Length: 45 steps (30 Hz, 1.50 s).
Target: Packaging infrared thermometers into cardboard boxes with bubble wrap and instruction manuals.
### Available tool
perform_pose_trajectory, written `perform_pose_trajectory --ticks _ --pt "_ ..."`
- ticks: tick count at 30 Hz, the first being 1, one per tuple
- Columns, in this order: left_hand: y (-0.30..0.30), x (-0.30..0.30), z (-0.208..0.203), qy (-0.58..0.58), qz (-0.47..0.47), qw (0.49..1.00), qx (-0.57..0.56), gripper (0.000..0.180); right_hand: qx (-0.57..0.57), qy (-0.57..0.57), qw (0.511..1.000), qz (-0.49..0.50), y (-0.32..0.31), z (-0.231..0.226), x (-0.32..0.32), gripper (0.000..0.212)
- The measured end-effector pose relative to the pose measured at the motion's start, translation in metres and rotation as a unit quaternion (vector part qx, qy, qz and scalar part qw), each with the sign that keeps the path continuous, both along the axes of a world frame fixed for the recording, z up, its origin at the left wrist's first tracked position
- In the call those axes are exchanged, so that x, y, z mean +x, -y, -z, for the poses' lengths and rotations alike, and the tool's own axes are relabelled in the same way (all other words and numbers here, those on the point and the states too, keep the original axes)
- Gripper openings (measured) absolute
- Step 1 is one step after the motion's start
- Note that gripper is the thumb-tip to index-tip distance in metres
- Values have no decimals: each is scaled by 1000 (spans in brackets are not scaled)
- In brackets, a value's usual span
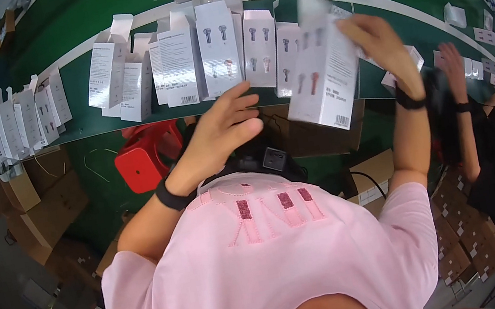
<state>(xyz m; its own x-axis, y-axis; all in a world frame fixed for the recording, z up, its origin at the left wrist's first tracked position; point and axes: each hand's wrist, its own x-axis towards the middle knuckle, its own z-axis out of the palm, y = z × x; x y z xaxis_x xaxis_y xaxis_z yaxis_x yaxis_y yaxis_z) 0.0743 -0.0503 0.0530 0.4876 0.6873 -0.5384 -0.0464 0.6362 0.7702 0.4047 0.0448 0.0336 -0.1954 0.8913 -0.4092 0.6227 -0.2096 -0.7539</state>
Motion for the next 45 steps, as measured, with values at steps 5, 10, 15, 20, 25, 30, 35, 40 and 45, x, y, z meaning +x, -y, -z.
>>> perform_pose_trajectory --ticks 5,10,15,20,25,30,35,40,45 --pt "-22 56 15 31 -48 985 -161 81 -222 -128 967 12 -7 58 -37 47" --pt "-26 70 17 164 -85 967 -177 57 21 -32 999 32 5 46 -60 47" --pt "-20 62 9 218 -122 935 -254 54 90 -26 993 70 28 39 -65 35" --pt "1 65 24 212 -71 941 -255 71 68 -37 995 56 40 36 -60 25" --pt "17 61 29 141 97 947 -271 90 -50 -53 997 -8 54 7 -52 19" --pt "16 62 55 58 45 995 -73 98 78 -35 996 -34 47 6 -56 18" --pt "20 54 88 -32 21 994 -102 93 170 -19 973 155 -9 85 -12 40" --pt "23 61 83 -36 25 996 -83 93 187 146 961 144 -70 142 -28 71" --pt "8 84 111 -149 -31 977 148 85 141 187 969 79 -86 205 -38 54"
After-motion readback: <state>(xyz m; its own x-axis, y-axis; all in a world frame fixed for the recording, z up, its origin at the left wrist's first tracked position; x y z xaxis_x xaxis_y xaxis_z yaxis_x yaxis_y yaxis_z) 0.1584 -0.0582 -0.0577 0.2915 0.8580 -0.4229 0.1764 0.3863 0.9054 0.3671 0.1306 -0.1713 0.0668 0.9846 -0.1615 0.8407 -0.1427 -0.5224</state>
